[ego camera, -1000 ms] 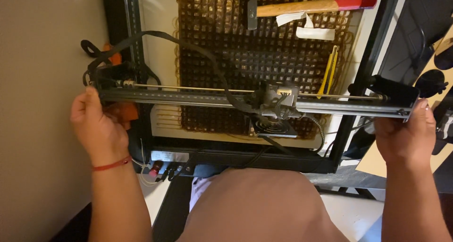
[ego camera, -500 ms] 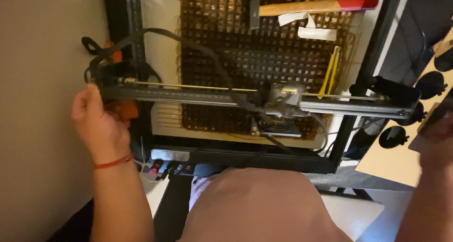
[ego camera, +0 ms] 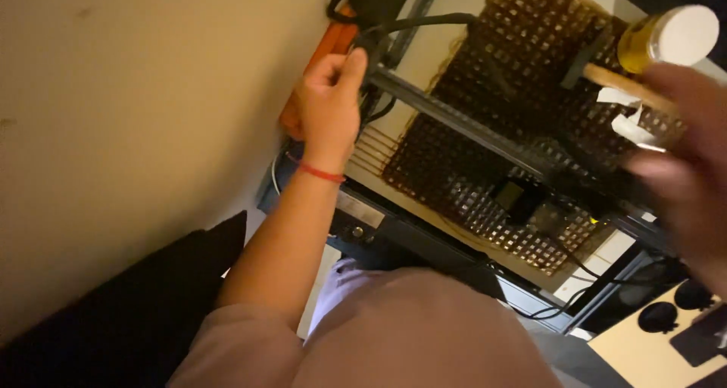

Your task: The person assembles a 3D printer by attaching a horizontal metal rail to the vertical frame. They use a small metal tool to tighten screws on the rail and then manually slide the print head carriage along the rail to test its movement.

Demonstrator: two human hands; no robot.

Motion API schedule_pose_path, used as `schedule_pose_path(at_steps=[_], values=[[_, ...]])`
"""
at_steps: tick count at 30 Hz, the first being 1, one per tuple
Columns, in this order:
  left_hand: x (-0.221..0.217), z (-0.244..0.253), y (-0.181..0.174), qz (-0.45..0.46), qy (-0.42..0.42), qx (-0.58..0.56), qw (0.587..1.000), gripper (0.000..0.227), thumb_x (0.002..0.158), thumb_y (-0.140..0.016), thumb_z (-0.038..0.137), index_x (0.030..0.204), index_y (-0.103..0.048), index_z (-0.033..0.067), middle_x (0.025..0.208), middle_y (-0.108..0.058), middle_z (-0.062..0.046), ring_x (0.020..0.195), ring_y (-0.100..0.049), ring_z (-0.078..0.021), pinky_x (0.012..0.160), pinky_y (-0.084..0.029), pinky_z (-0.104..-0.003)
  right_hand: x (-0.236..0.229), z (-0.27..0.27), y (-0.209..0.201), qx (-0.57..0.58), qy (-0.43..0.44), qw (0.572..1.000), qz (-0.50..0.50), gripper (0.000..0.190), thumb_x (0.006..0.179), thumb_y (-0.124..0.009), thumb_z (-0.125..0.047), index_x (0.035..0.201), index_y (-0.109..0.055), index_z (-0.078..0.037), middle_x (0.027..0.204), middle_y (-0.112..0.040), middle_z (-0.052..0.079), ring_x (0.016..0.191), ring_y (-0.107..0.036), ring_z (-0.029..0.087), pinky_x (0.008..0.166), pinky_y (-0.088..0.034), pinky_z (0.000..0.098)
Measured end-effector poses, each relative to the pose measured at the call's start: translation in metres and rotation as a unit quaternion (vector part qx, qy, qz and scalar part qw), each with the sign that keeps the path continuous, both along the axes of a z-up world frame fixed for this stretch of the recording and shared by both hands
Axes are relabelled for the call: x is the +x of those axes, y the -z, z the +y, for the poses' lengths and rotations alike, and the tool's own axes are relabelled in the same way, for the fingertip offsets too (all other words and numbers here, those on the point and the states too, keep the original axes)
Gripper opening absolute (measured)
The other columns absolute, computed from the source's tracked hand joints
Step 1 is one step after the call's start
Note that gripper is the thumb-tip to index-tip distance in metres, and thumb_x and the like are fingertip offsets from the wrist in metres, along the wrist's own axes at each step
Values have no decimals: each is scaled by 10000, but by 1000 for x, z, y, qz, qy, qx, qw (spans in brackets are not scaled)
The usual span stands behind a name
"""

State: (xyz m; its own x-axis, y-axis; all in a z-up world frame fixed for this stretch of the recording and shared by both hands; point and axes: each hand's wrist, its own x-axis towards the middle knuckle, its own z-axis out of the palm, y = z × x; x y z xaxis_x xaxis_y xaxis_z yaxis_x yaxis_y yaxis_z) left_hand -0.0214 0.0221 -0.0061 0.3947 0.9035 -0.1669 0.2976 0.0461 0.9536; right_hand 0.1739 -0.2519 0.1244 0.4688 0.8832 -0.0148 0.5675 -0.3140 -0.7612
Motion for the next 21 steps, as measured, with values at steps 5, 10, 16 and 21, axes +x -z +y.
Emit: schedule_pose_path(at_steps=[5,10,16,21], values=[[-4,-1,-6,-22,13,-21,999,348,905,-622,388,654,-541,162,609,-446,69,625,-423,-82,610,-384,-311,-40,110,-63,-253,-104,926,-261,653,1012,-570,-269,1641,-444,-145,1058,-675,164,859,-670,456,678,-501,528],[-1,1,17,-21,29,-64,997,268,908,-624,394,730,-609,194,631,-536,70,611,-435,-68,616,-407,-300,-28,79,-75,-140,-66,967,-204,529,1179,-646,-246,1603,-576,63,1046,-662,166,753,-566,287,631,-390,409],[-2,0,22,-32,2,34,999,275,982,-702,250,748,-629,128,667,-551,38,648,-486,-77,610,-443,-311,14,-87,-45,-68,16,954,-290,150,838,-432,323,958,-488,252,1387,-557,524,1312,-547,618,1113,-389,636],[2,-2,14,55,-37,-18,998,228,967,-705,328,804,-661,175,704,-572,76,665,-460,-69,616,-395,-291,-37,-145,19,127,231,951,160,250,1078,-438,-266,1052,-673,-184,1113,-709,-11,393,-437,-13,345,-358,164]])
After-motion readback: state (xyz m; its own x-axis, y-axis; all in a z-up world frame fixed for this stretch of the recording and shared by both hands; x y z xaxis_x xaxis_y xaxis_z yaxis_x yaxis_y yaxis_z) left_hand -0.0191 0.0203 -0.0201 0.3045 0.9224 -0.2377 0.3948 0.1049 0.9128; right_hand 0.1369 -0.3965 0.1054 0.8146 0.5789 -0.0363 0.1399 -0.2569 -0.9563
